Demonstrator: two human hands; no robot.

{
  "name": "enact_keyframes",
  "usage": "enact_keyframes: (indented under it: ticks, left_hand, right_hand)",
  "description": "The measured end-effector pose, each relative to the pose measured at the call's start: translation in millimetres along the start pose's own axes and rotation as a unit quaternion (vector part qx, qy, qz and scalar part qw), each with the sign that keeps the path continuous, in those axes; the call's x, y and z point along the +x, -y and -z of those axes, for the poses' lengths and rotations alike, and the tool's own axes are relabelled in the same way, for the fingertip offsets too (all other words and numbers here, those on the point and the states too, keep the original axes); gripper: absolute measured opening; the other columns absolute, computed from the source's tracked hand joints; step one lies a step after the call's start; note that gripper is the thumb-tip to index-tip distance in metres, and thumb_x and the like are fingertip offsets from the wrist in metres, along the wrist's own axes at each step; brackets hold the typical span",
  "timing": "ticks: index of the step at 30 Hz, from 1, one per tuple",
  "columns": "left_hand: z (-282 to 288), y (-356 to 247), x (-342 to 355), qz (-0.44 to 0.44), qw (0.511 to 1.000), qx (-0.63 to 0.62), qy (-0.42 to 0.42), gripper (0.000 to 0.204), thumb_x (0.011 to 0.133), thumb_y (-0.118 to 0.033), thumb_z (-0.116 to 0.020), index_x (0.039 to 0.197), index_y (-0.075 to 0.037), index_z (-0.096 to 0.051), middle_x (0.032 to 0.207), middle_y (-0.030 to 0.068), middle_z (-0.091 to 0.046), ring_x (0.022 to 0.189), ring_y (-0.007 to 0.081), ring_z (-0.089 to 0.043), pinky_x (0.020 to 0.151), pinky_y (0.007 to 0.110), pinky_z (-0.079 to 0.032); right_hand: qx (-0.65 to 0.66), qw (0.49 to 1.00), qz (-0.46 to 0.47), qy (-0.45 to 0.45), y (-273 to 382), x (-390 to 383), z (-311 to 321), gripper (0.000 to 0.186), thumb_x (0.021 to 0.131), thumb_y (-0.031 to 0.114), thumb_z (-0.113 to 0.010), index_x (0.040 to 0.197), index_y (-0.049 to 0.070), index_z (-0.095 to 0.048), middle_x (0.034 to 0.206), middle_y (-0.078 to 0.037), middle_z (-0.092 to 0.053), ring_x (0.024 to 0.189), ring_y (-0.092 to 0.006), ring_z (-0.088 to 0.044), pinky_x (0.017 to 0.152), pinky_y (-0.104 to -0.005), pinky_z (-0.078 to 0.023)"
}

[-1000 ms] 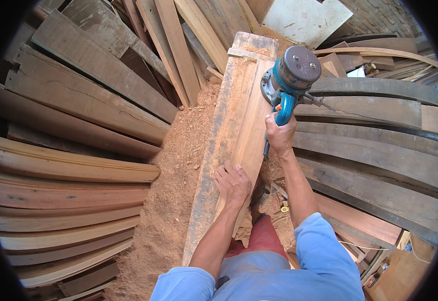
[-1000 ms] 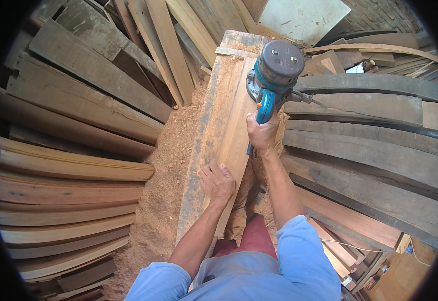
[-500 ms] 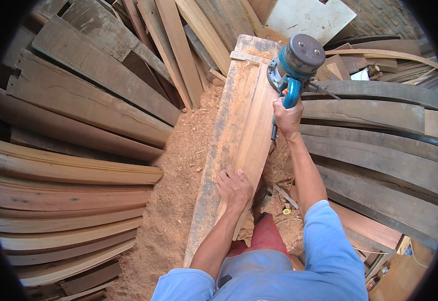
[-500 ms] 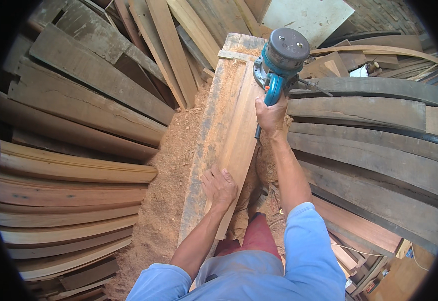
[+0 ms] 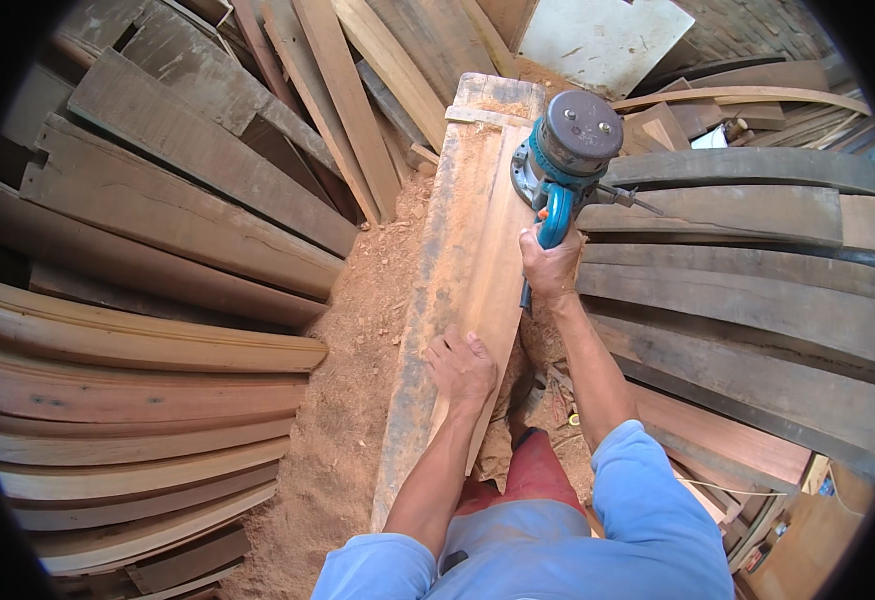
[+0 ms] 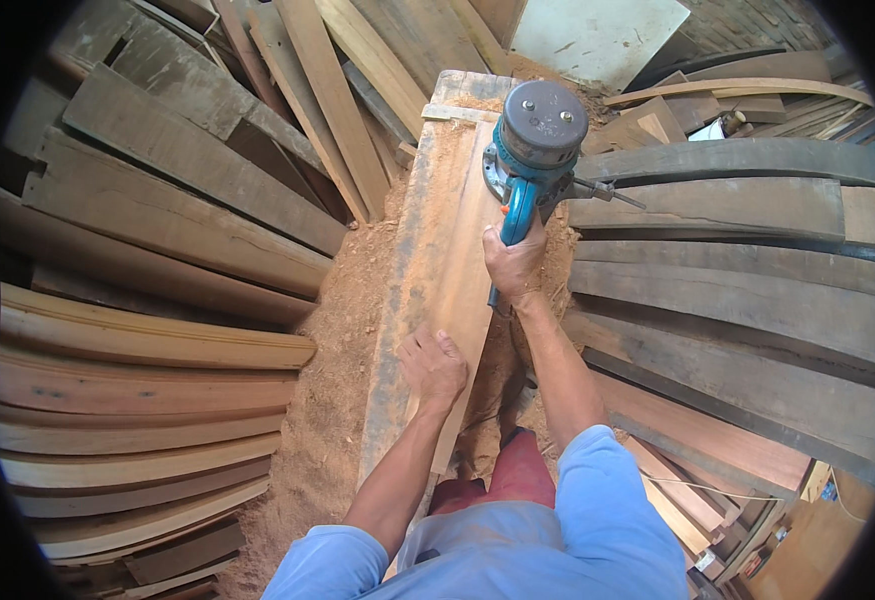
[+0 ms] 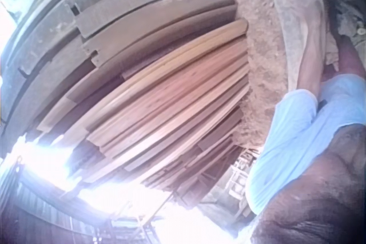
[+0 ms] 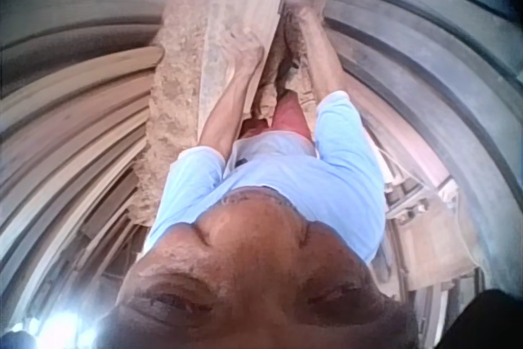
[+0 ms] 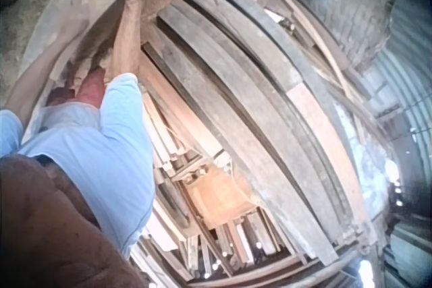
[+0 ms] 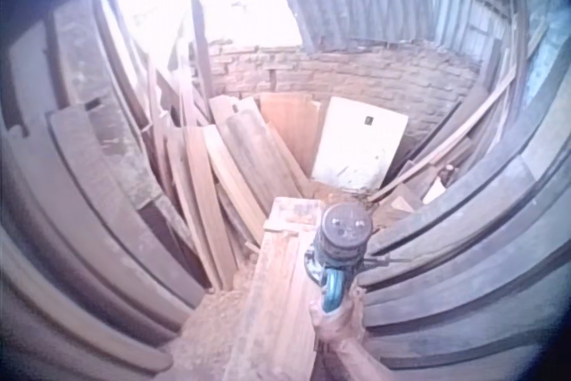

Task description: The person uses a handheld electric router to shape the edges of wooden planks. They guide the tool along the length of each plank, flip the plank to work on the opposite edge, and then stack the finished pieces.

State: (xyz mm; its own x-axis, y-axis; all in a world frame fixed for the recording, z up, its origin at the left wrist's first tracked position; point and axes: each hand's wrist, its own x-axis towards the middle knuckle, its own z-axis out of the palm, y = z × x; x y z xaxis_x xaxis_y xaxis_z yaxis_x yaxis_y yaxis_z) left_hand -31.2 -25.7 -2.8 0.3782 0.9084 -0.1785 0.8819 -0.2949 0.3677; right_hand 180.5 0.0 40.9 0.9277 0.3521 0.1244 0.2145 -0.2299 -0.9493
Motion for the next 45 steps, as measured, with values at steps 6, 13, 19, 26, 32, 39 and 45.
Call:
enact_keyframes:
  ticks: [6,13,19,26,32,39,45]
  left_hand:
    - [6.3,-6.1,-1.2,-0.001,1.0,0.001,0.001,0.041,0.098,-0.03,-0.053,0.126,0.0,-0.055,0.116,0.0235,-0.057,0.109,0.0422,-0.051,0.094,0.055,-0.04]
    - [4.0,-4.1,-2.7,0.002,1.0,0.001,0.005,0.041,0.099,-0.031,-0.053,0.126,0.0,-0.055,0.119,0.0236,-0.056,0.111,0.0425,-0.051,0.094,0.055,-0.04]
    - [4.6,-1.0,-2.1,0.029,0.999,-0.003,0.03,0.041,0.099,-0.035,-0.052,0.126,-0.004,-0.055,0.121,0.022,-0.056,0.117,0.0411,-0.049,0.097,0.055,-0.038]
    - [0.3,7.8,-5.2,-0.013,1.0,-0.018,0.009,0.04,0.1,-0.033,-0.051,0.125,-0.002,-0.055,0.12,0.0236,-0.057,0.114,0.0421,-0.052,0.096,0.056,-0.041]
    - [3.5,61.1,-24.2,-0.005,0.996,-0.054,0.071,0.035,0.1,-0.031,-0.052,0.117,-0.002,-0.059,0.112,0.0245,-0.06,0.111,0.0423,-0.053,0.094,0.054,-0.043]
    - [16.4,66.0,-59.7,-0.011,1.0,0.008,0.011,0.029,0.097,-0.028,-0.054,0.109,-0.003,-0.059,0.108,0.0222,-0.059,0.108,0.0411,-0.054,0.092,0.054,-0.043]
    - [16.0,66.6,-61.0,-0.016,1.0,0.018,0.01,0.028,0.096,-0.028,-0.055,0.11,-0.004,-0.058,0.108,0.0204,-0.058,0.106,0.0404,-0.054,0.09,0.054,-0.044]
  right_hand:
    - [-0.001,0.999,0.043,-0.019,-21.5,52.5,-6.8,0.036,0.079,0.007,-0.067,0.113,-0.004,-0.062,0.094,-0.011,-0.067,0.084,-0.0194,-0.066,0.081,-0.0345,-0.054]
    - [0.002,0.996,0.084,-0.024,-29.9,104.1,-11.2,0.038,0.08,0.009,-0.071,0.114,-0.005,-0.064,0.1,-0.012,-0.07,0.089,-0.0173,-0.067,0.083,-0.0317,-0.053]
    - [-0.022,0.999,0.047,-0.014,-10.5,25.2,1.6,0.034,0.08,0.006,-0.066,0.112,-0.002,-0.062,0.093,-0.015,-0.069,0.085,-0.0252,-0.069,0.082,-0.0368,-0.054]
    - [-0.008,1.0,0.013,0.023,13.4,-111.9,28.6,0.037,0.081,0.007,-0.071,0.115,-0.003,-0.058,0.09,-0.017,-0.067,0.083,-0.0293,-0.07,0.079,-0.0407,-0.055]
    - [0.029,0.996,-0.063,0.064,37.8,-220.6,55.1,0.027,0.08,0.002,-0.069,0.103,0.001,-0.055,0.084,-0.007,-0.055,0.076,-0.0178,-0.057,0.073,-0.0341,-0.05]
    - [0.032,0.996,-0.048,0.062,31.4,-223.4,39.5,0.051,0.082,0.005,-0.071,0.129,-0.002,-0.054,0.093,-0.016,-0.068,0.084,-0.0272,-0.071,0.077,-0.0391,-0.056]
    - [0.033,0.997,-0.04,0.059,25.8,-198.6,33.9,0.047,0.083,0.004,-0.069,0.127,-0.002,-0.055,0.091,-0.013,-0.067,0.08,-0.0237,-0.069,0.076,-0.0379,-0.055]
